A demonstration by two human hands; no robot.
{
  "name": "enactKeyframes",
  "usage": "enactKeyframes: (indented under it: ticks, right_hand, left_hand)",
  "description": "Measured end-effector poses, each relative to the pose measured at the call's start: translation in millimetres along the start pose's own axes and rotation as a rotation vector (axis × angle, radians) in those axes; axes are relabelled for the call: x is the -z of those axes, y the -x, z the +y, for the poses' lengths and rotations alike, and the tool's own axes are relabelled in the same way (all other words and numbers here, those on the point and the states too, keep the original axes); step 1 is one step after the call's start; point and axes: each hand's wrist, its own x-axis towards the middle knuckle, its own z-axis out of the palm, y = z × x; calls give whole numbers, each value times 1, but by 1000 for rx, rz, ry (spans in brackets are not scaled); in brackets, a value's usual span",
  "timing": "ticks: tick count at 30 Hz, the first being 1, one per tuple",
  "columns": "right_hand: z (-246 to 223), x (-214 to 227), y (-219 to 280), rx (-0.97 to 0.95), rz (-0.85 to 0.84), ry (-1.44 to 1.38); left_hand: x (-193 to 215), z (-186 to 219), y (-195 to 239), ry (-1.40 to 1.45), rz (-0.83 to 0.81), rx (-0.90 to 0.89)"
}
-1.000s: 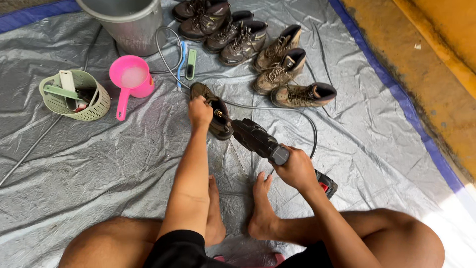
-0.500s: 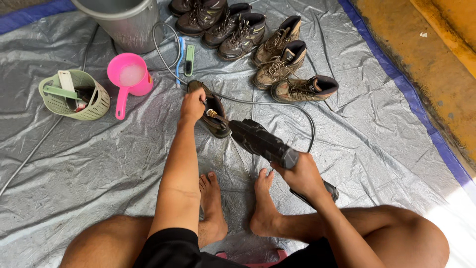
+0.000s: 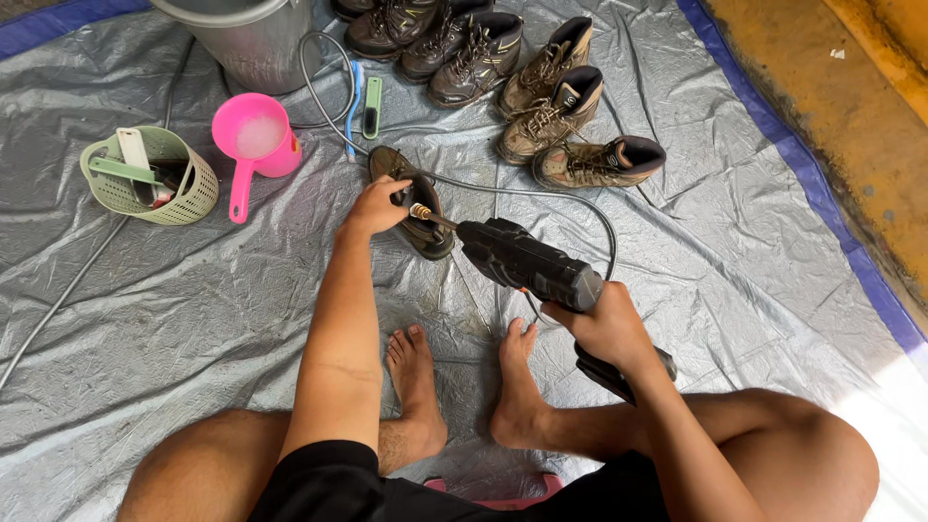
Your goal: The person uses a power drill with a brush attachment to scrub the exterior of a hiking boot. They hold the boot with one hand and maneuver the drill with the other, cleaning various parts of the shoe's surface.
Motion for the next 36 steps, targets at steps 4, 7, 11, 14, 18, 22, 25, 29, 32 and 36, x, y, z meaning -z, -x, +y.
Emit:
enactKeyframes:
  ticks: [4,7,11,14,18,22,25,29,32,36]
  right_hand:
    - [1,15,3,-22,-16,51]
    - [1,20,5,-46,-10,68]
    - [1,8,4,-17,-8,116]
    - [-20,-2,0,48,-13,209]
    - [-31,-10,-3,125,-2,360]
    - [-24,7,10,80,-19,294]
    - [-18,19,24,36,-16,265]
    - [-12,31,32,40,7,215]
    - [-5,32,32,68,5,210]
    - [-1,26,33,247,31,231]
  left_hand:
    - [-3,5,10,-31,-108,60]
    - [-5,17,13,-150,-109,47]
    - [-9,44,33,-200,-92,65]
    - [-25,37,24,-214,-30,91]
    - [-40,22,11,-261,16,109]
    - [-57,6,1,-235,24,119]
    - [-68,2,-1,-194,29,140]
    - [-57,14,4,-164,23,144]
    - [-52,16,7,-137,28,137]
    - [-58,12,0,-143,41,142]
